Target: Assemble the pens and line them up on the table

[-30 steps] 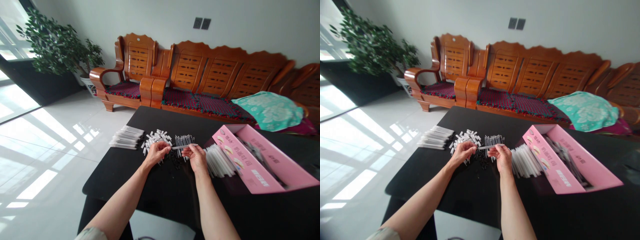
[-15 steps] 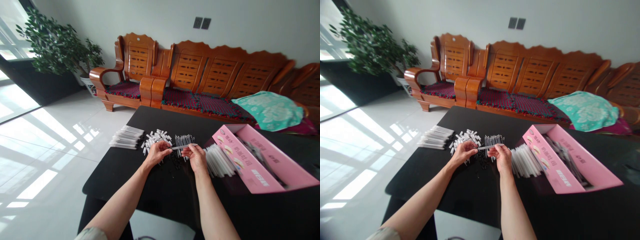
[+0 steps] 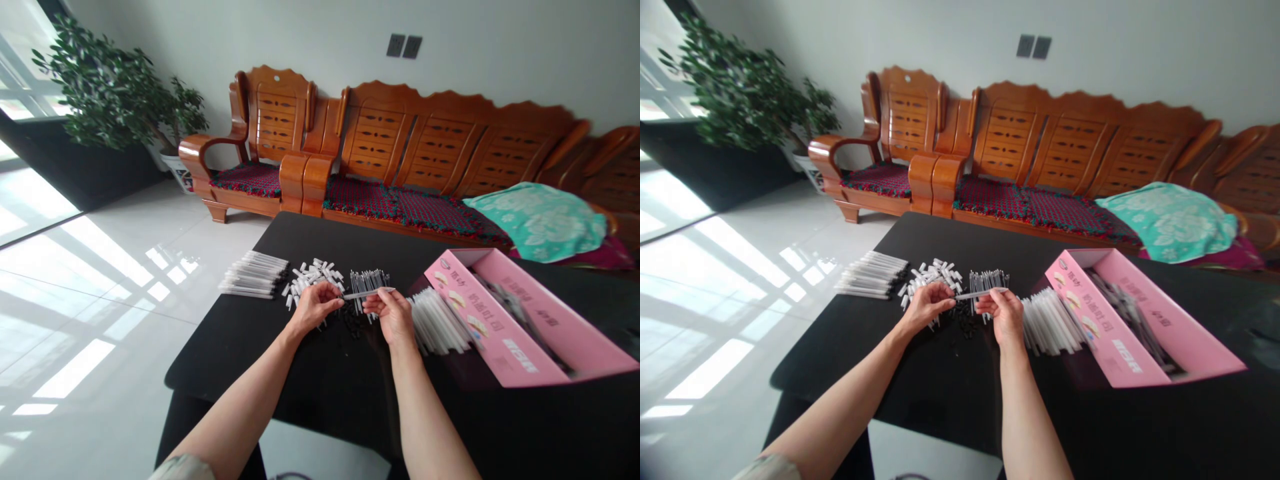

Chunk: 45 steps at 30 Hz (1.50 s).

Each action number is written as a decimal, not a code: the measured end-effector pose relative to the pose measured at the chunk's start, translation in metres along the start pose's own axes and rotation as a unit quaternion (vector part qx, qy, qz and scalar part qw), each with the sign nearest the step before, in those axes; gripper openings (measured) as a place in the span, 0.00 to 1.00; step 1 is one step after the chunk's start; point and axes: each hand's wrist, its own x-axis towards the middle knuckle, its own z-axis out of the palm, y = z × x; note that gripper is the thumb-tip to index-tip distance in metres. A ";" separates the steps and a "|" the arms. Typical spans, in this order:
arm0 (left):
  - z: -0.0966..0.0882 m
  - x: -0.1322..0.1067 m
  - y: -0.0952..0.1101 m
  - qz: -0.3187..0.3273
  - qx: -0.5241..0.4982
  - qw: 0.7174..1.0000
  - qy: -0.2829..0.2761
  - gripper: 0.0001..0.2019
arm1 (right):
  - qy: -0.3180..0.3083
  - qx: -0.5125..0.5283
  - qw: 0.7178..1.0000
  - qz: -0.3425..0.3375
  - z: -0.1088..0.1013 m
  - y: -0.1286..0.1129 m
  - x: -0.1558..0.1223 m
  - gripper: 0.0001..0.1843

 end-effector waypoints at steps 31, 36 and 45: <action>-0.001 0.000 -0.002 0.012 0.033 0.999 -0.002 0.19 | 0.000 -0.001 1.000 0.002 -0.001 0.002 0.001 0.13; -0.003 -0.002 0.003 0.011 0.109 0.994 -0.019 0.22 | 0.001 0.000 1.000 0.001 0.000 0.001 0.000 0.13; -0.001 0.001 -0.003 0.011 0.029 0.999 -0.006 0.19 | -0.002 0.004 1.000 0.000 -0.001 0.002 0.001 0.13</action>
